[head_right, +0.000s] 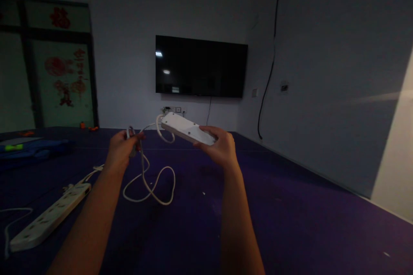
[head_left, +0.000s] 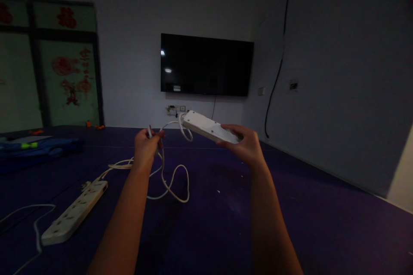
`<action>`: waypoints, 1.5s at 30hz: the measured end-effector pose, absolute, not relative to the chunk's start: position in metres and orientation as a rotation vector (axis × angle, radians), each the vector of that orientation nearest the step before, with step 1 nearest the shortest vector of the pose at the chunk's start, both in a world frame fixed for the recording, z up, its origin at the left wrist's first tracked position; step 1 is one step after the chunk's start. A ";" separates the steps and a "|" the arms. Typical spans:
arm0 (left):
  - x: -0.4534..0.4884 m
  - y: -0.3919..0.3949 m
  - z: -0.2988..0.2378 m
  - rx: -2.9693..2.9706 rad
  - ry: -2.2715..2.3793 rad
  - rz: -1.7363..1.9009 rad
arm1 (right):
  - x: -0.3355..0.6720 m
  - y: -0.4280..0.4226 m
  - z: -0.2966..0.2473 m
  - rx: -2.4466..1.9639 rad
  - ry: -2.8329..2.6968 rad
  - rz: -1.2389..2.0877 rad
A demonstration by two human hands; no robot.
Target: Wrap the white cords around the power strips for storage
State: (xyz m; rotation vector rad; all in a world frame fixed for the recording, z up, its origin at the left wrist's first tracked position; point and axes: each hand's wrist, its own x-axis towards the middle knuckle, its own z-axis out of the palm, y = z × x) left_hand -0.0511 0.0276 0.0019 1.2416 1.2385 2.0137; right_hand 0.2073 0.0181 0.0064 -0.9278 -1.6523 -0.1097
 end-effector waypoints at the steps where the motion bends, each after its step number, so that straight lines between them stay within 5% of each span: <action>1: -0.054 0.028 0.002 1.239 1.272 2.028 | 0.209 0.017 0.007 -0.885 -1.618 -0.083; 15: -0.069 0.030 0.005 0.929 1.007 2.454 | 0.237 0.025 0.002 -1.366 -1.385 -0.288; 23: -0.081 0.026 0.008 0.840 1.014 2.625 | 0.231 0.048 -0.015 -1.765 -1.382 -0.112; 45: -0.053 0.036 -0.009 1.486 1.354 2.059 | 0.195 0.110 -0.094 -2.229 -1.635 0.250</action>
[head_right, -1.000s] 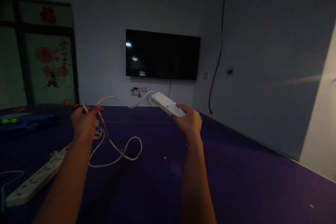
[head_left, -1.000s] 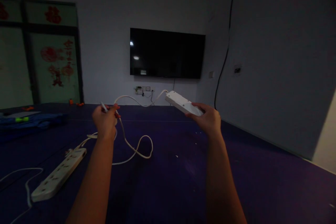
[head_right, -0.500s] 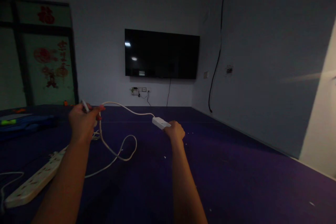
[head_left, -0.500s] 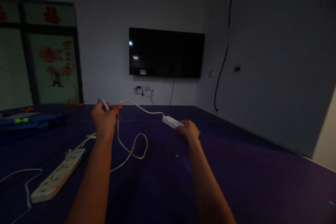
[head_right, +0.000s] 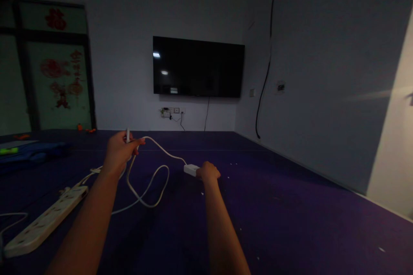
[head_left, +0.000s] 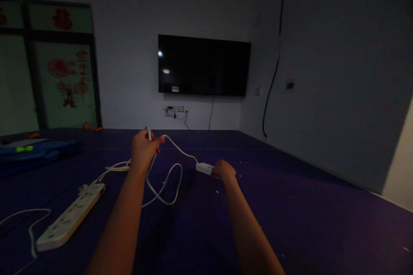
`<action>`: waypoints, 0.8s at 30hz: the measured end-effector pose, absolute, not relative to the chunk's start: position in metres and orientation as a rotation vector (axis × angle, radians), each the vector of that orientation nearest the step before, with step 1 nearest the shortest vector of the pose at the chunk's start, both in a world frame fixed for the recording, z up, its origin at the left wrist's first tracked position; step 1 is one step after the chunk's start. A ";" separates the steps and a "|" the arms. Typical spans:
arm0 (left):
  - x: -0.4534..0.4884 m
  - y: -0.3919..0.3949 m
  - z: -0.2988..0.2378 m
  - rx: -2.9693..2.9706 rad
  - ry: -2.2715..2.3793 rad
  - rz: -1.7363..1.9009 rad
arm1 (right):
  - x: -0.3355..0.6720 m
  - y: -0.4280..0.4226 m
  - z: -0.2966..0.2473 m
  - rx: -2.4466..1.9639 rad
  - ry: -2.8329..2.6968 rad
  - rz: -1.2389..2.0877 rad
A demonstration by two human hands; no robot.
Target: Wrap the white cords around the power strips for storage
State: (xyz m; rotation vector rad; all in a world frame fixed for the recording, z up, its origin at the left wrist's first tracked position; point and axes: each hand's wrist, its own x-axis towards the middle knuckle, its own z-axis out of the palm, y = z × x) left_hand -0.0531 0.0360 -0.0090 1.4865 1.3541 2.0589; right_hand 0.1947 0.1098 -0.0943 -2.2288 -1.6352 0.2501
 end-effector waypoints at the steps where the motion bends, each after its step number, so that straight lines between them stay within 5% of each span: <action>1: -0.052 0.037 -0.010 1.493 1.356 2.047 | 0.195 0.111 -0.096 -2.240 -1.645 0.263; 24: -0.044 0.016 0.004 1.408 1.107 1.710 | 0.203 0.116 -0.111 -2.214 -1.968 0.601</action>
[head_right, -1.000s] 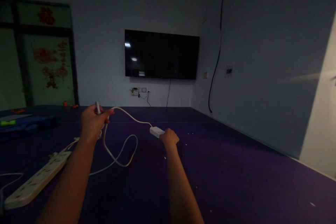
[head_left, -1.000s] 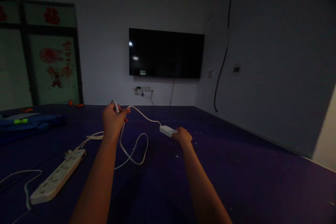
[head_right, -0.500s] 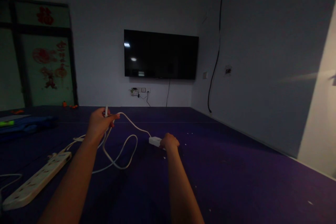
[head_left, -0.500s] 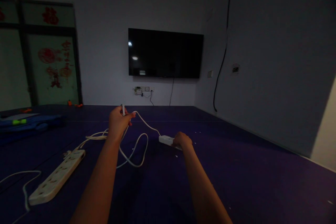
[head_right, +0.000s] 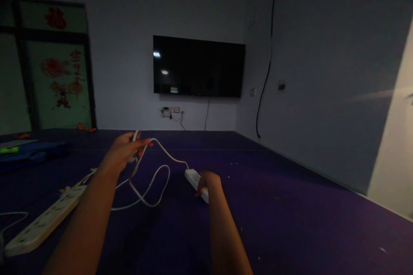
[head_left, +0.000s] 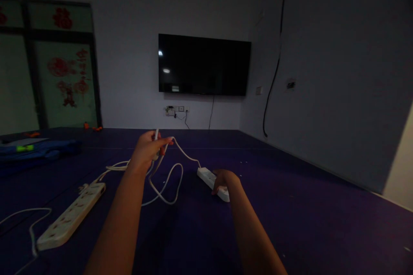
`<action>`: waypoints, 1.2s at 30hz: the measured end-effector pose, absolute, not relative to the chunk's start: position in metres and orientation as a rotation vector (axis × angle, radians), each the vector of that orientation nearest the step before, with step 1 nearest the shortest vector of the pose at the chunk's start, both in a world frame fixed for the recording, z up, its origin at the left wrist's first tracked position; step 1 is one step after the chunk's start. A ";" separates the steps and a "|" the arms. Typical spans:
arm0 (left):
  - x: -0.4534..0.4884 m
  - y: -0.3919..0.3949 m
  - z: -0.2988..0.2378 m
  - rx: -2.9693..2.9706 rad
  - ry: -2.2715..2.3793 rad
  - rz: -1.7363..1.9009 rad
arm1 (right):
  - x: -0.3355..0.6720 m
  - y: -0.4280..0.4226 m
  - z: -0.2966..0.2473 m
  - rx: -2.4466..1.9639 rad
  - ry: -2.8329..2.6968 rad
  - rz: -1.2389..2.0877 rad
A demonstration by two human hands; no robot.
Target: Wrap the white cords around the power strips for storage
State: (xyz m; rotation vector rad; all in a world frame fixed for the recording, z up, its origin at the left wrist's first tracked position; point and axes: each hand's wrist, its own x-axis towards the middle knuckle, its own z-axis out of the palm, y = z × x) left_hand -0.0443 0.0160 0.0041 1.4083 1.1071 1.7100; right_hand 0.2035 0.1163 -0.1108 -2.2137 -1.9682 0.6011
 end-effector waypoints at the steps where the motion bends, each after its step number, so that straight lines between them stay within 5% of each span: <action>1: -0.045 0.017 0.004 1.392 1.079 1.675 | 0.203 0.116 -0.111 -2.211 -1.978 0.616; 11: -0.046 0.021 0.004 1.368 0.887 1.497 | 0.196 0.102 -0.087 -2.008 -2.130 0.720; 21: -0.021 0.012 0.006 1.324 0.877 1.554 | 0.138 0.054 -0.037 -0.686 -2.456 1.280; 36: -0.016 -0.007 0.017 1.526 0.989 1.822 | 0.124 0.070 -0.038 -0.519 -1.545 1.273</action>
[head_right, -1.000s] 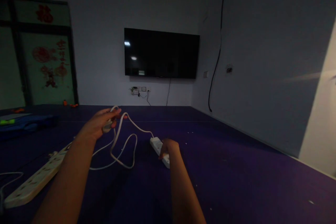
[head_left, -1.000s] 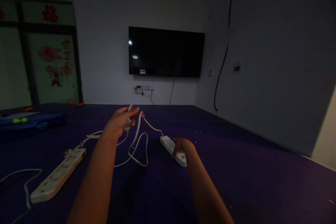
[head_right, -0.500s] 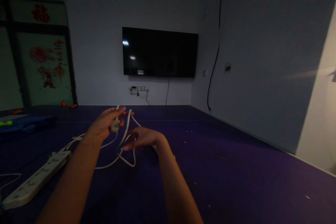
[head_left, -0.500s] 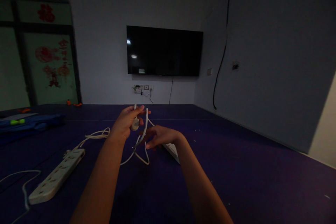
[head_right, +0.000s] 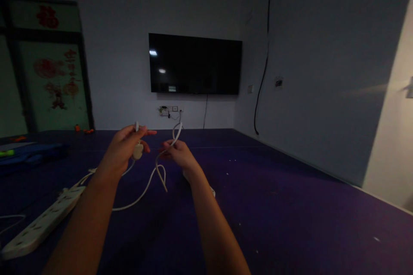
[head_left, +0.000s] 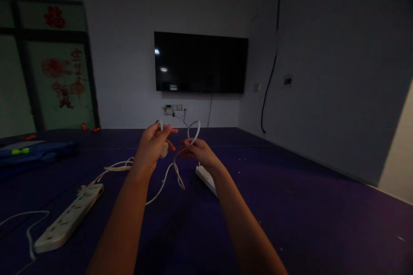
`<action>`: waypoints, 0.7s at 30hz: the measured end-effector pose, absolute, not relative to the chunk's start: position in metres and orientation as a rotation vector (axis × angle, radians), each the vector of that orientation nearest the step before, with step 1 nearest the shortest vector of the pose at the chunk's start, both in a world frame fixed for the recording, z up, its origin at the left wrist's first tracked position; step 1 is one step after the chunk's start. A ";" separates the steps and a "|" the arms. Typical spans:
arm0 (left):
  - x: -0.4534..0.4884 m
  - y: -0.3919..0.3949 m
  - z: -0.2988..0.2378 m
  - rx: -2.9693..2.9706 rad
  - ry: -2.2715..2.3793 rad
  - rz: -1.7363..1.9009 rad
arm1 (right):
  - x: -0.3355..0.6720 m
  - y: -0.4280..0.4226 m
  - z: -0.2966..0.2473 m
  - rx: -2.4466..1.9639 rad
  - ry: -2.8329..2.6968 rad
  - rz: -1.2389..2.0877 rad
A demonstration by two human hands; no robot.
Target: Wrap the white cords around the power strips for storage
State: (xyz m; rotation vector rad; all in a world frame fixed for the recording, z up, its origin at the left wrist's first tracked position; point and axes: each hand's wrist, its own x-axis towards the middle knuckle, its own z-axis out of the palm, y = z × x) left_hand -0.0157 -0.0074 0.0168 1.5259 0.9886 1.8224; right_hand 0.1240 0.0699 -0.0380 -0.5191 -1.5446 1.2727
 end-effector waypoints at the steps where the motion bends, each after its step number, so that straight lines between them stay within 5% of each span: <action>1: -0.015 -0.010 0.017 1.553 0.979 1.816 | 0.123 0.069 -0.037 -0.479 -1.485 1.282; 21: -0.001 0.007 -0.002 2.299 1.204 1.325 | 0.106 0.049 -0.029 -0.259 -1.414 1.319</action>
